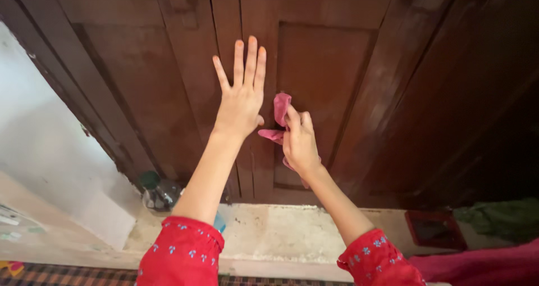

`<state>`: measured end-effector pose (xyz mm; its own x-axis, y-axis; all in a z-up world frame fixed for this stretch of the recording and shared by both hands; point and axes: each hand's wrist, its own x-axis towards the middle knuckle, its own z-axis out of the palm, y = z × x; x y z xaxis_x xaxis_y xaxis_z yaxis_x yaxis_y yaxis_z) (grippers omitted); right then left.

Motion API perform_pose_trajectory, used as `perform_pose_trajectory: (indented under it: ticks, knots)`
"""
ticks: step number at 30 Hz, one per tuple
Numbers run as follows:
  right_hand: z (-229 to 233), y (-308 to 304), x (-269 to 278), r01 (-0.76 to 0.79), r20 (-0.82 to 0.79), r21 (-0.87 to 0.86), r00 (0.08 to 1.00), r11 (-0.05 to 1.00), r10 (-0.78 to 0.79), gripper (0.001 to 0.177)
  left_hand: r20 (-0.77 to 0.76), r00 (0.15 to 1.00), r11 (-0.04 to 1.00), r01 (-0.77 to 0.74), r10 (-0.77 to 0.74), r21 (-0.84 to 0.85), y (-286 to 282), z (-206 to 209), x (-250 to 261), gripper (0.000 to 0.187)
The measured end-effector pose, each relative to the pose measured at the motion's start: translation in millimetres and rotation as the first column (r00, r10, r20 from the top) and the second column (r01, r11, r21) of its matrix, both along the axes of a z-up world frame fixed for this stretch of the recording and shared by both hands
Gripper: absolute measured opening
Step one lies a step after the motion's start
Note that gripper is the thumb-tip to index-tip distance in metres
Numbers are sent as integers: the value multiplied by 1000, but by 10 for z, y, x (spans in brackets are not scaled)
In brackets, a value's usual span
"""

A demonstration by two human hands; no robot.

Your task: The person prepares a cleaning solution by spraying a liquid onto a cloth and then wipes down a wooden window frame and its green textured glass panes.

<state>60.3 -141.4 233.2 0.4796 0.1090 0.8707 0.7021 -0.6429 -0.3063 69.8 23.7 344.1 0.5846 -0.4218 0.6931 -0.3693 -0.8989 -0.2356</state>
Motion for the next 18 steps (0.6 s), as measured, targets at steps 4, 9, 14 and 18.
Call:
perform_pose_trajectory:
  ticks: [4, 9, 14, 18]
  knots:
    - [-195, -1, 12, 24, -67, -23, 997, 999, -25, 61, 56, 998, 998, -44, 42, 36, -17, -31, 2, 155]
    - [-629, -22, -29, 15, -112, -1, 994, 1000, -15, 64, 48, 997, 998, -59, 57, 32, -27, -32, -1, 158]
    - [-887, -36, -276, -133, -360, 71, 921, 989, 150, 56, 14, 996, 995, -91, 90, 37, -41, -32, -27, 156]
    - [-667, -278, -812, -54, -243, -193, 970, 980, 6, 51, 160, 964, 969, -229, 212, 92, -84, -62, -83, 145]
